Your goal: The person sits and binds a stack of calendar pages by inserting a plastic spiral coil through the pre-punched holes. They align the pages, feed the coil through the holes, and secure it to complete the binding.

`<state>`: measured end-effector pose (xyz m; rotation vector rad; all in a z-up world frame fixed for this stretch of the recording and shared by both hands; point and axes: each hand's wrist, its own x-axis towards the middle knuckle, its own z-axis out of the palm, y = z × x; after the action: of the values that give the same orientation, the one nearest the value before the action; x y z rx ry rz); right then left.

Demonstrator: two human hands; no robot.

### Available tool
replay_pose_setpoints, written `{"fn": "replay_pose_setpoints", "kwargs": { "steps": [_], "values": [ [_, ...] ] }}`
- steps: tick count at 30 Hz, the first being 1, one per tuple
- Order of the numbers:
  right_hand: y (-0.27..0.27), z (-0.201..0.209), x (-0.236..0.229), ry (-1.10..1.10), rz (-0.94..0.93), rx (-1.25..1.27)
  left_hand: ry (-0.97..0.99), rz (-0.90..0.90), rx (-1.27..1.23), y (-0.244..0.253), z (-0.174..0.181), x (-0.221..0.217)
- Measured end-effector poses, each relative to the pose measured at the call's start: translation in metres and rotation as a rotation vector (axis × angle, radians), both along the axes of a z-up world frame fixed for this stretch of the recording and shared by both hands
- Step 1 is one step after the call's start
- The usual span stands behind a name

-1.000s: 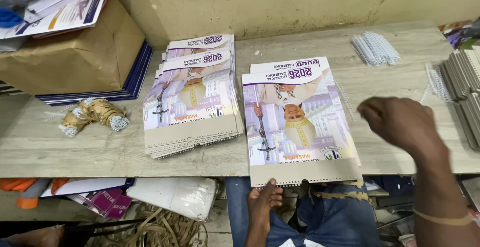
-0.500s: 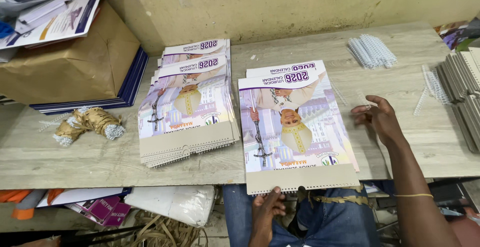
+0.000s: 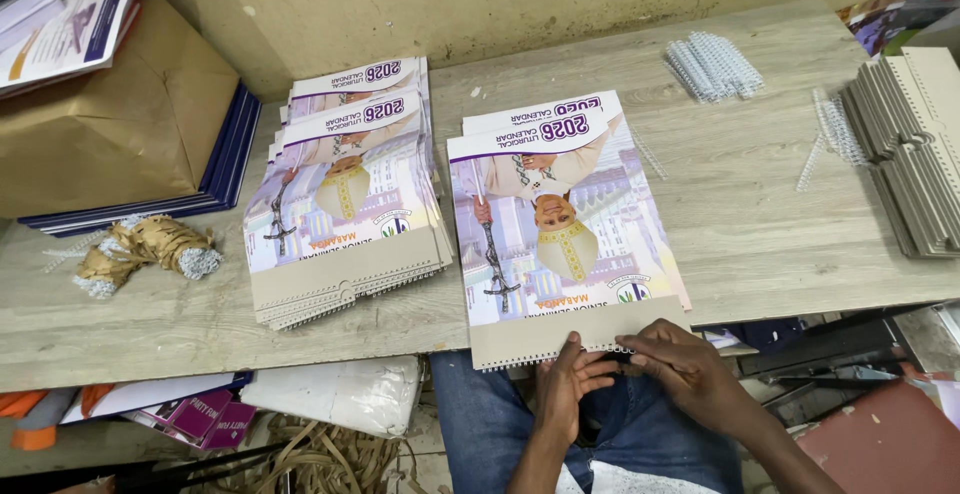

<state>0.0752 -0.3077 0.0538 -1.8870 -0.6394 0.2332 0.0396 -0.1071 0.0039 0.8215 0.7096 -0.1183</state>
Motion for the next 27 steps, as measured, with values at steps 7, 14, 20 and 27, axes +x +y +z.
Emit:
{"fn": "replay_pose_setpoints", "kwargs": {
  "steps": [7, 14, 20, 27],
  "values": [
    [-0.013, -0.033, 0.011, -0.558, 0.044, -0.174, 0.008, -0.054, -0.032, 0.004, 0.007, 0.000],
    [-0.007, -0.002, 0.018, -0.463, 0.106, -0.213, 0.022, -0.140, 0.022, 0.009, 0.018, -0.002],
    [-0.009, -0.003, 0.017, -0.393, 0.083, -0.336, 0.014, -0.110, 0.029, 0.007, 0.018, -0.002],
    [-0.001, 0.001, 0.013, -0.357, 0.026, -0.186, -0.001, -0.120, 0.027, 0.008, 0.008, -0.002]
  ]
}}
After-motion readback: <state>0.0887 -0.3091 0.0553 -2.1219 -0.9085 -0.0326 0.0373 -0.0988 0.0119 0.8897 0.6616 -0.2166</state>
